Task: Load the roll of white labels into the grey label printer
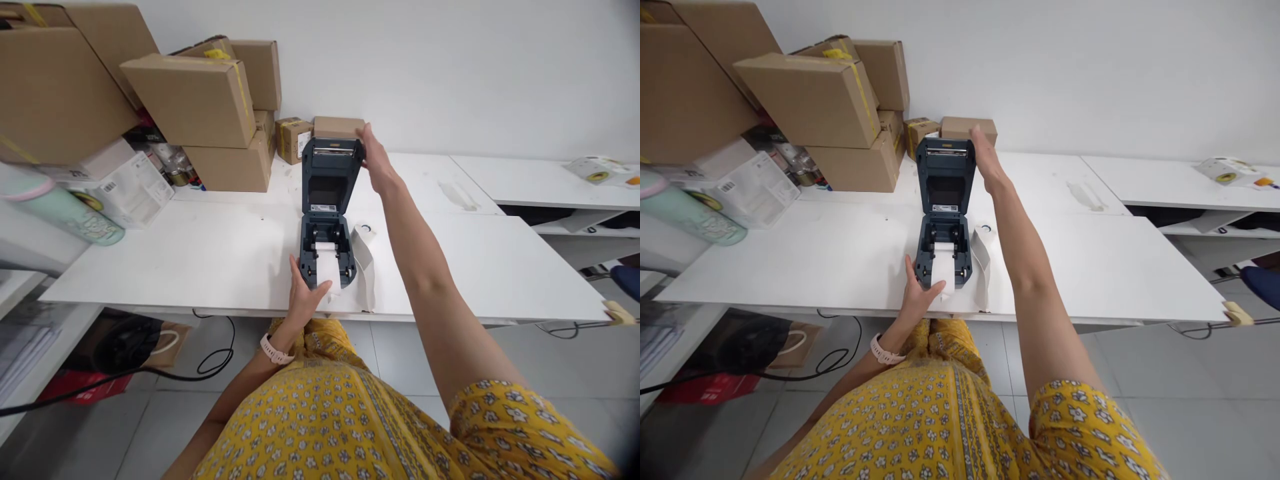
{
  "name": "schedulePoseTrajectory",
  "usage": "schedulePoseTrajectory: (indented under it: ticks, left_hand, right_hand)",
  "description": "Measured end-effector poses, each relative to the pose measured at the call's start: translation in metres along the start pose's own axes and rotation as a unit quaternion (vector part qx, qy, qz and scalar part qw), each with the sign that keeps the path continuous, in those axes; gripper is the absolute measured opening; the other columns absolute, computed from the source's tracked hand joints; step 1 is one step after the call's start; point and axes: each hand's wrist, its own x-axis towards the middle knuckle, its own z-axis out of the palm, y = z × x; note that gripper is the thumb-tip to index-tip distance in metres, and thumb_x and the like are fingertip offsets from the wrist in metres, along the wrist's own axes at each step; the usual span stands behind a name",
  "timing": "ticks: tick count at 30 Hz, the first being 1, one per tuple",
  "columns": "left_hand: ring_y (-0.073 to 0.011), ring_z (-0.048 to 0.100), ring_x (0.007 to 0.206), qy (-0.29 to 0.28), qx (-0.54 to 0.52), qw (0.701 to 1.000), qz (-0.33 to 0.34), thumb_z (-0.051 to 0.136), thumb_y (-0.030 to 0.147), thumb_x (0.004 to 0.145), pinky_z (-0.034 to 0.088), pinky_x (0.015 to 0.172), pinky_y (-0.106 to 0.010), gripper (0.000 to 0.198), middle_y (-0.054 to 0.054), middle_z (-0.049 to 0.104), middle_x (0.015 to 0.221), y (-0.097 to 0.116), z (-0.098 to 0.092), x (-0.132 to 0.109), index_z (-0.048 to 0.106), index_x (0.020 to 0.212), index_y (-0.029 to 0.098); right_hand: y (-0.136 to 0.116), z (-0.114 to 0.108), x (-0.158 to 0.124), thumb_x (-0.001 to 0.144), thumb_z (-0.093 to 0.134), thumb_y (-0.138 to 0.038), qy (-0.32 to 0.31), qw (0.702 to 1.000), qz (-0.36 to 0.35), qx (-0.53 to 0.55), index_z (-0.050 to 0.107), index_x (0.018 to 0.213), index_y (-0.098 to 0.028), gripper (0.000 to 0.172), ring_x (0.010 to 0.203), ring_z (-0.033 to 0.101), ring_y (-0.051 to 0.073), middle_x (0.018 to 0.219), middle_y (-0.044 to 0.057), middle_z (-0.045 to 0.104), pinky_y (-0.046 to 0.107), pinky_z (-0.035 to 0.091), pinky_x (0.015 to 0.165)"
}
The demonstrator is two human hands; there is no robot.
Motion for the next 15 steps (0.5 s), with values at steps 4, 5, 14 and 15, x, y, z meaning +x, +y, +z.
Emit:
schedulePoseTrajectory:
  ticks: [4,5,14,15]
  left_hand:
    - [-0.0305,0.032,0.154,0.011,-0.006,1.000,0.006,0.081,0.046,0.076,0.031,0.125,-0.046,0.127,-0.016,0.025,0.169,-0.005,0.002,-0.003,-0.010,0.162,0.027]
    - [-0.0301,0.034,0.153,0.013,-0.002,1.000,0.007,0.080,0.045,0.076,0.032,0.124,-0.046,0.126,-0.017,0.026,0.168,-0.005,0.002,-0.004,-0.010,0.162,0.026]
    - [-0.0279,0.030,0.155,0.018,-0.013,0.999,0.026,0.079,0.051,0.076,0.030,0.125,-0.043,0.127,-0.021,0.022,0.169,0.000,0.005,-0.009,-0.010,0.162,0.024]
    - [-0.0284,0.032,0.154,0.014,-0.022,0.999,0.022,0.081,0.052,0.074,0.032,0.124,-0.044,0.130,-0.021,0.023,0.169,0.000,0.005,-0.009,-0.010,0.162,0.024]
  right_hand:
    - [-0.005,0.010,-0.023,0.099,0.027,-0.073,0.038,0.998,-0.057,-0.003,0.066,0.121,-0.022,0.068,0.129,0.056,0.024,0.134,0.006,0.065,0.045,0.040,0.116]
    - [-0.006,0.011,-0.042,0.098,0.031,-0.073,0.051,0.995,-0.083,-0.013,0.067,0.117,-0.023,0.064,0.127,0.057,0.025,0.129,0.005,0.067,0.045,0.042,0.115]
    - [0.022,0.034,-0.233,0.100,0.049,-0.051,0.025,0.985,-0.118,-0.120,0.071,0.118,-0.031,0.035,0.142,0.049,0.027,0.137,0.006,0.067,0.054,0.038,0.120]
    - [0.029,0.039,-0.242,0.100,0.050,-0.050,0.025,0.986,-0.111,-0.124,0.071,0.119,-0.031,0.034,0.145,0.046,0.027,0.138,0.006,0.066,0.054,0.036,0.121]
